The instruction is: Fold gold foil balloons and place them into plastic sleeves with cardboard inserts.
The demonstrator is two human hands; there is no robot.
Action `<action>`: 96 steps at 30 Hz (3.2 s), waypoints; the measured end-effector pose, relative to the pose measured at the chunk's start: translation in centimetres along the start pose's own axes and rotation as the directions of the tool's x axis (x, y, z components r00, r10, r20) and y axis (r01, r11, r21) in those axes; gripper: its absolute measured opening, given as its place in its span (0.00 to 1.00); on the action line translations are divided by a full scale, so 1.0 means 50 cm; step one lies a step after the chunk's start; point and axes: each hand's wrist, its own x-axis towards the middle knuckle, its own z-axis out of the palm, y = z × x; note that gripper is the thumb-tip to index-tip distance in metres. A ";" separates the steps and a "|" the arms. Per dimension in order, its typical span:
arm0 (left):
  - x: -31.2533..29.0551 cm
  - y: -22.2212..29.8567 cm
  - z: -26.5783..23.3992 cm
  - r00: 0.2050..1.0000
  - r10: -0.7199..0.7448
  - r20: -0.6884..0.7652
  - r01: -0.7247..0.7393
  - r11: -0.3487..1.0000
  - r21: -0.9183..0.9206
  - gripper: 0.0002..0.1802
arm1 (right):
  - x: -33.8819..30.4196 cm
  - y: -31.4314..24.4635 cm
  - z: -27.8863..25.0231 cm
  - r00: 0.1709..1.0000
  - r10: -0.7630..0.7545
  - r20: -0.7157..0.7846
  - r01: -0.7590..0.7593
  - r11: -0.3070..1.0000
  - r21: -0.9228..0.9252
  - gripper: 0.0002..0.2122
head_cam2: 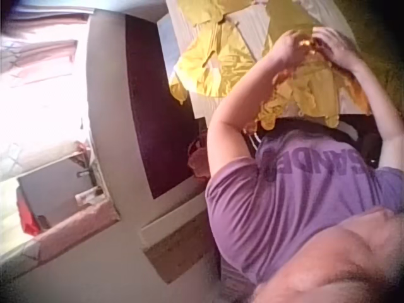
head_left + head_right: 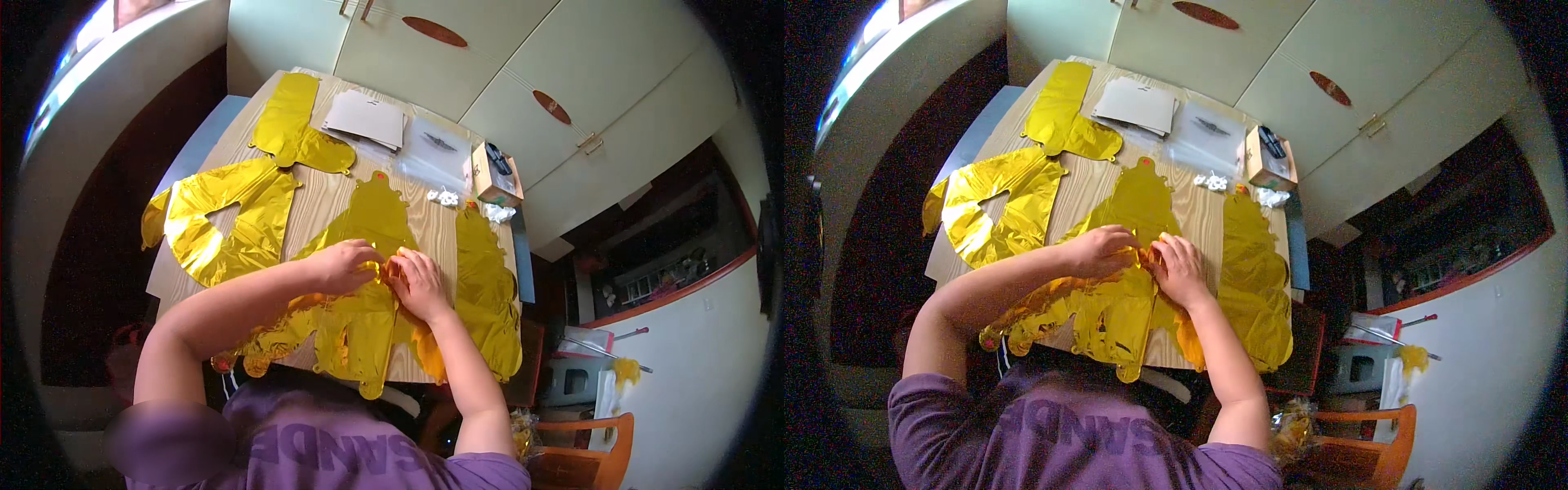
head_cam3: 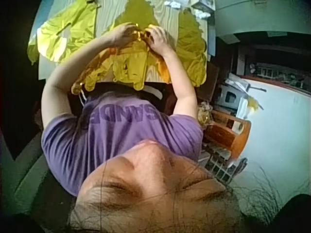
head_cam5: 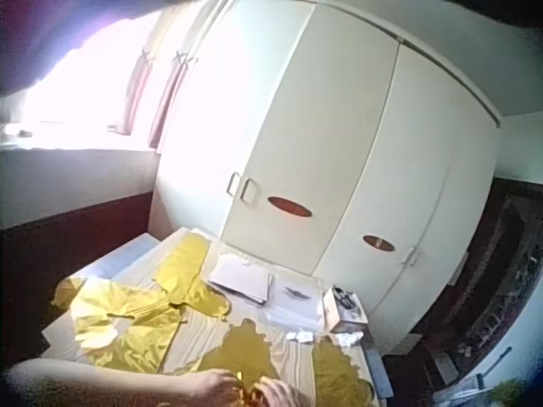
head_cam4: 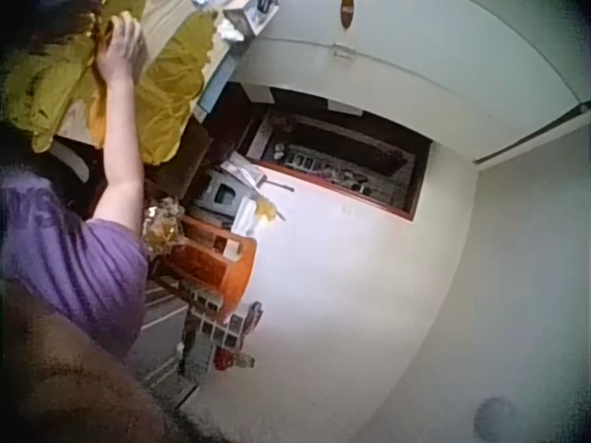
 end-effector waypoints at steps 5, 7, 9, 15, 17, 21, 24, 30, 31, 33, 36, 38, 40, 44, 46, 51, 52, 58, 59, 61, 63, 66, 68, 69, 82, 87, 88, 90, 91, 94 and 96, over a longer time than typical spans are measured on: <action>0.007 -0.041 0.030 0.994 0.103 -0.046 -0.078 0.923 0.376 0.23 | 0.011 0.014 -0.009 0.997 -0.007 0.077 0.009 1.000 -0.025 0.26; -0.015 -0.042 0.022 0.988 0.094 -0.121 -0.051 0.947 0.317 0.24 | 0.012 0.014 -0.015 0.996 -0.012 0.084 0.015 0.999 -0.031 0.27; -0.055 -0.037 0.010 0.986 0.057 -0.154 -0.010 0.957 0.289 0.26 | 0.009 0.017 -0.017 0.996 -0.012 0.086 0.014 1.000 -0.028 0.28; -0.191 0.009 -0.030 0.988 0.009 -0.154 0.055 0.914 0.403 0.29 | 0.004 0.023 -0.014 0.998 0.014 0.065 -0.012 0.999 -0.039 0.28; -0.197 0.002 -0.030 0.989 0.003 -0.147 0.056 0.919 0.390 0.29 | 0.003 0.029 -0.012 0.997 0.013 0.073 -0.011 0.999 -0.035 0.28; -0.199 -0.002 -0.026 0.989 -0.012 -0.145 0.069 0.916 0.395 0.27 | 0.009 0.008 -0.036 0.984 0.060 0.169 -0.055 0.998 -0.030 0.29; -0.198 0.003 -0.034 0.990 0.004 -0.143 0.057 0.909 0.414 0.25 | 0.003 0.008 -0.038 0.976 0.082 0.203 -0.079 0.997 -0.019 0.29; -0.139 0.015 -0.005 0.991 -0.066 -0.119 0.104 0.929 0.354 0.36 | 0.004 0.003 -0.038 0.974 0.091 0.206 -0.089 0.996 -0.018 0.29; -0.120 0.028 0.006 0.994 -0.013 -0.105 0.051 0.931 0.361 0.38 | 0.010 0.002 -0.037 0.977 0.080 0.199 -0.077 0.997 -0.023 0.29; -0.079 0.057 0.026 0.993 0.095 -0.076 -0.059 0.924 0.377 0.43 | 0.009 0.006 -0.033 0.976 0.083 0.201 -0.078 0.996 -0.034 0.29; -0.052 0.032 0.077 0.997 0.057 0.051 -0.075 0.862 0.501 0.52 | -0.004 0.012 -0.034 0.978 0.081 0.191 -0.071 0.996 -0.058 0.29; -0.041 0.022 0.092 0.993 0.002 0.116 -0.062 0.855 0.515 0.53 | -0.028 0.018 -0.045 0.984 0.143 0.103 -0.148 0.988 0.036 0.29; -0.040 0.021 0.096 0.995 -0.002 0.104 -0.052 0.855 0.516 0.53 | -0.053 -0.003 -0.058 0.974 0.107 -0.197 -0.101 0.994 0.042 0.24; -0.060 0.018 0.088 0.997 -0.037 0.072 -0.006 0.853 0.522 0.54 | -0.151 -0.135 -0.174 0.832 0.505 -0.229 -0.472 0.862 0.186 0.15; -0.064 0.021 0.086 0.997 -0.033 0.064 -0.005 0.857 0.515 0.54 | -0.242 -0.199 -0.207 0.691 0.698 -0.189 -0.711 0.703 -0.003 0.19; -0.047 0.035 0.088 0.993 -0.043 0.107 -0.019 0.852 0.522 0.53 | -0.368 -0.260 -0.149 0.423 0.883 -0.203 -0.902 0.389 -0.188 0.25; -0.046 0.037 0.088 0.993 -0.044 0.107 -0.019 0.850 0.527 0.53 | -0.361 -0.262 -0.138 0.388 0.900 -0.200 -0.916 0.352 -0.193 0.26; -0.047 0.040 0.087 0.991 -0.068 0.112 -0.003 0.841 0.541 0.53 | -0.363 -0.272 -0.113 0.381 0.895 -0.233 -0.848 0.438 0.297 0.14; -0.048 0.040 0.085 0.991 -0.073 0.114 0.000 0.842 0.540 0.53 | -0.355 -0.281 -0.114 0.400 0.869 -0.290 -0.810 0.484 0.332 0.14; -0.047 0.040 0.085 0.990 -0.080 0.114 0.008 0.848 0.530 0.53 | -0.321 -0.301 -0.131 0.429 0.807 -0.405 -0.722 0.576 0.384 0.13; -0.047 0.041 0.081 0.990 -0.085 0.114 0.014 0.856 0.518 0.53 | -0.297 -0.310 -0.147 0.525 0.715 -0.462 -0.675 0.680 0.286 0.08; -0.053 0.029 0.085 0.994 -0.047 0.097 -0.010 0.857 0.515 0.52 | -0.251 -0.327 -0.163 0.672 0.546 -0.500 -0.593 0.801 0.078 0.06; -0.053 0.027 0.087 0.995 -0.045 0.087 -0.006 0.861 0.509 0.52 | -0.209 -0.332 -0.151 0.772 0.391 -0.501 -0.436 0.899 0.030 0.06; -0.053 0.028 0.088 0.995 -0.044 0.085 -0.005 0.864 0.504 0.52 | -0.188 -0.337 -0.139 0.811 0.306 -0.499 -0.342 0.940 0.021 0.06; -0.066 -0.047 0.103 0.990 0.071 0.120 -0.128 0.801 0.584 0.41 | -0.142 -0.139 -0.079 0.928 0.323 -0.186 -0.256 0.915 0.312 0.12; -0.061 -0.052 0.110 0.989 0.107 0.099 -0.144 0.813 0.564 0.44 | -0.111 -0.095 -0.031 0.985 0.172 -0.004 -0.172 0.982 -0.074 0.23; -0.063 -0.055 0.110 0.989 0.114 0.093 -0.147 0.814 0.562 0.44 | -0.103 -0.106 -0.038 0.978 0.198 0.062 -0.196 0.980 -0.042 0.24; -0.062 -0.054 0.108 0.989 0.119 0.090 -0.149 0.825 0.545 0.44 | -0.102 -0.105 -0.033 0.982 0.176 0.073 -0.172 0.984 -0.049 0.26; -0.060 -0.050 0.108 0.989 0.116 0.092 -0.148 0.836 0.529 0.44 | -0.102 -0.105 -0.031 0.983 0.166 0.078 -0.162 0.985 -0.053 0.27; -0.056 -0.050 0.093 0.988 0.124 0.088 -0.151 0.880 0.451 0.40 | -0.099 -0.114 -0.035 0.973 0.193 0.127 -0.183 0.979 -0.090 0.27; -0.048 -0.049 0.078 0.995 0.094 -0.015 -0.090 0.979 0.183 0.37 | -0.097 -0.117 -0.031 0.973 0.195 0.119 -0.186 0.979 -0.085 0.28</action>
